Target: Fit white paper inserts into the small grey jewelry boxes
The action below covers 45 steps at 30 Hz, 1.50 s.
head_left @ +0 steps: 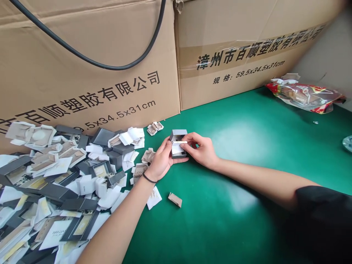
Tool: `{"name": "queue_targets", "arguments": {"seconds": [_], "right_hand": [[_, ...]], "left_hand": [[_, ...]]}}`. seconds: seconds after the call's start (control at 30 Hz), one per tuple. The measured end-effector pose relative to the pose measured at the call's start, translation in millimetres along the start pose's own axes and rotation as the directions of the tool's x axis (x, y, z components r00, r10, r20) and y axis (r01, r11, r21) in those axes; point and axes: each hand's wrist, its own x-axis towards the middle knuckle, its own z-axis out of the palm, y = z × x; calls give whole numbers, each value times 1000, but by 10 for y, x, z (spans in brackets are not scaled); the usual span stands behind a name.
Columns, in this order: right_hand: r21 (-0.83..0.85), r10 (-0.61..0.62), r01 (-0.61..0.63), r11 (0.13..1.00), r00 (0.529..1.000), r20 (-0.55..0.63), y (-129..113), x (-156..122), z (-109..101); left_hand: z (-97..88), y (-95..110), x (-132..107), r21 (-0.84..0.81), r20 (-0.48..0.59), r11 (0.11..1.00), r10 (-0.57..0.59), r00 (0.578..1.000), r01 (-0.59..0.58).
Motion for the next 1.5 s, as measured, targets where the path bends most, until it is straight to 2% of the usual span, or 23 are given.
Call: {"name": "queue_targets", "arguments": {"seconds": [0.13, 0.33, 0.47, 0.67, 0.9, 1.0, 1.1, 1.2, 1.33, 1.5], "right_hand": [[-27, -2, 2, 1000, 1000, -13, -8, -7, -2], [-94, -79, 77, 993, 997, -24, 19, -16, -5], [-141, -81, 78, 987, 997, -19, 41, -19, -6], [-90, -40, 39, 995, 999, -15, 49, -8, -9], [-98, -89, 90, 991, 996, 9, 50, -17, 0], [-137, -91, 95, 986, 995, 35, 48, -20, 6], [-154, -110, 123, 980, 990, 88, 50, -20, 9], [-160, -168, 185, 970, 979, 115, 58, -22, 10], [-184, -178, 201, 962, 975, 130, 57, -19, 8], [-147, -223, 247, 958, 961, 163, 4, -21, 1]], "left_hand": [[-3, -8, 3, 11, 31, 1000, 0, 1000, 0], [-12, -24, 2, 30, 39, 999, 14, 999, -16], [-20, -33, -1, 24, 84, 998, 59, 995, -61], [-16, -21, -42, 114, 103, 989, 79, 991, -91], [-10, -23, -34, 140, 141, 978, 135, 981, -155], [-9, -48, -12, 172, 100, 970, 156, 983, -172], [0, -90, 8, 236, 6, 956, 177, 984, -174], [7, -149, 31, 305, -69, 926, 253, 965, -221], [-10, -214, 66, 358, -88, 891, 331, 940, -280], [-42, -229, 90, 304, -138, 909, 337, 931, -284]]}}
